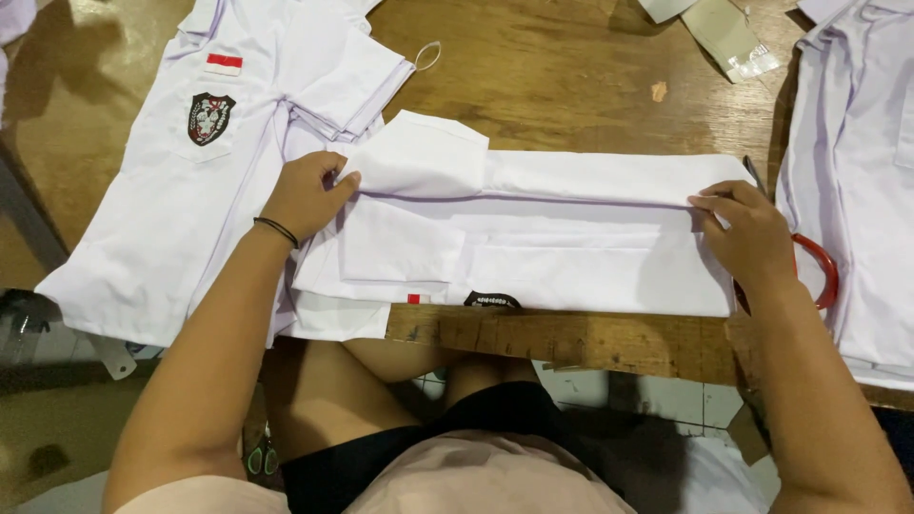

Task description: The person folds a white short-sleeved shirt on a wooden table. They align the collar and sleeves, fold the sides inward, and then fold the shirt in half lengthwise and in half again to create a compact rectangle.

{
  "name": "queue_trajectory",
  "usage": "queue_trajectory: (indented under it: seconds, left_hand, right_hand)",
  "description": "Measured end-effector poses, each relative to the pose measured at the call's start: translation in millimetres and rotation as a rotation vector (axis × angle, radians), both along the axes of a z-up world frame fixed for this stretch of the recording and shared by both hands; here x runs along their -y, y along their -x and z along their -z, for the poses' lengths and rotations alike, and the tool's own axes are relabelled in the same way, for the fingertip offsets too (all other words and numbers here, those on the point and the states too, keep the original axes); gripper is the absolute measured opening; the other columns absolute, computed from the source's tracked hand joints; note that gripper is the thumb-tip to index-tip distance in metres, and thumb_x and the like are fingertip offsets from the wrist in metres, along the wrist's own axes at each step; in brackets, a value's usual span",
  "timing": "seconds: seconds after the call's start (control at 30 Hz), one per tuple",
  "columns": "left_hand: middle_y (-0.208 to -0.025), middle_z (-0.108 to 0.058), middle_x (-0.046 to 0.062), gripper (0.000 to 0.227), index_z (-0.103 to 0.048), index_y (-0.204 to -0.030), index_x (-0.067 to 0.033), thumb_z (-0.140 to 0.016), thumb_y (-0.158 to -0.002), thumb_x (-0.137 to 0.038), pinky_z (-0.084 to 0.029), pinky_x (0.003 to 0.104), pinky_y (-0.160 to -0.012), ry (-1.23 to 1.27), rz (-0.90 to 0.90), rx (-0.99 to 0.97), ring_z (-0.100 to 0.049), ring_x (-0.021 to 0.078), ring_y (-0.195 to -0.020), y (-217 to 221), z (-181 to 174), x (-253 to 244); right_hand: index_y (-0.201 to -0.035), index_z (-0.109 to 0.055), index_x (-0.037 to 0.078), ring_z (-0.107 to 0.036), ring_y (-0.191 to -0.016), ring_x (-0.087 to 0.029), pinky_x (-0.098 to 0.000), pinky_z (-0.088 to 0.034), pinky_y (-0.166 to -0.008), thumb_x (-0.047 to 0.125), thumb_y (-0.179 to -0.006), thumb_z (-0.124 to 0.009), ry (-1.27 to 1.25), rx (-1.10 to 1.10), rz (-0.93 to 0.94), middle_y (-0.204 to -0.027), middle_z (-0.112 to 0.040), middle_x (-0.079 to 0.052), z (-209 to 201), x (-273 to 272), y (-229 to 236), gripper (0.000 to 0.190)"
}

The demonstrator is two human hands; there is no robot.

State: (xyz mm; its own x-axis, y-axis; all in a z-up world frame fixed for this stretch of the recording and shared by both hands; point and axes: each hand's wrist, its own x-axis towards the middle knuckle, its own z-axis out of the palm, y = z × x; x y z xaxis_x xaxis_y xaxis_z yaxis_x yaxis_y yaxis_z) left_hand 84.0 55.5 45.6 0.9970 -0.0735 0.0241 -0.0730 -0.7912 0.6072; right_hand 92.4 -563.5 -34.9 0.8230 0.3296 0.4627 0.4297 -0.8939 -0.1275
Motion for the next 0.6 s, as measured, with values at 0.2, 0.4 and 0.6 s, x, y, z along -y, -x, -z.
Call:
queue_trajectory:
  seconds: [0.2,0.4,0.6]
  left_hand:
    - [-0.071,-0.048,0.005,0.037,-0.042,-0.074,-0.0098,-0.055,-0.101,-0.031,-0.036,0.04,-0.067,-0.111,-0.024,-0.044,-0.046,0.0242,-0.07,13.5,-12.4,9.5]
    - [-0.069,-0.05,0.007,0.037,-0.042,-0.075,-0.0093,-0.052,-0.101,-0.033,-0.036,0.043,-0.063,-0.159,-0.041,-0.06,-0.047,0.0274,-0.069,20.7,-7.3,13.5]
    - [-0.073,-0.054,0.012,0.037,-0.044,-0.075,-0.0056,-0.053,-0.101,-0.029,-0.039,0.05,-0.062,-0.26,0.001,0.049,-0.051,0.033,-0.076,27.7,15.6,11.3]
  right_hand:
    - [-0.11,-0.085,0.013,-0.069,-0.091,-0.015,-0.031,-0.057,-0.06,0.003,-0.097,-0.085,0.018,0.06,-0.026,-0.116,-0.073,0.001,-0.4,-3.3,8.8,0.016]
    - [-0.112,-0.085,0.011,-0.07,-0.1,-0.017,-0.0312,-0.058,-0.073,0.0,-0.098,-0.078,-0.008,0.037,-0.018,-0.117,-0.073,0.0,-4.5,-10.9,19.1,0.018]
    - [-0.116,-0.083,0.004,-0.069,-0.108,-0.024,-0.0358,-0.061,-0.079,-0.003,-0.099,-0.073,0.023,0.01,-0.048,-0.115,-0.076,-0.008,-7.2,-16.4,27.5,0.021]
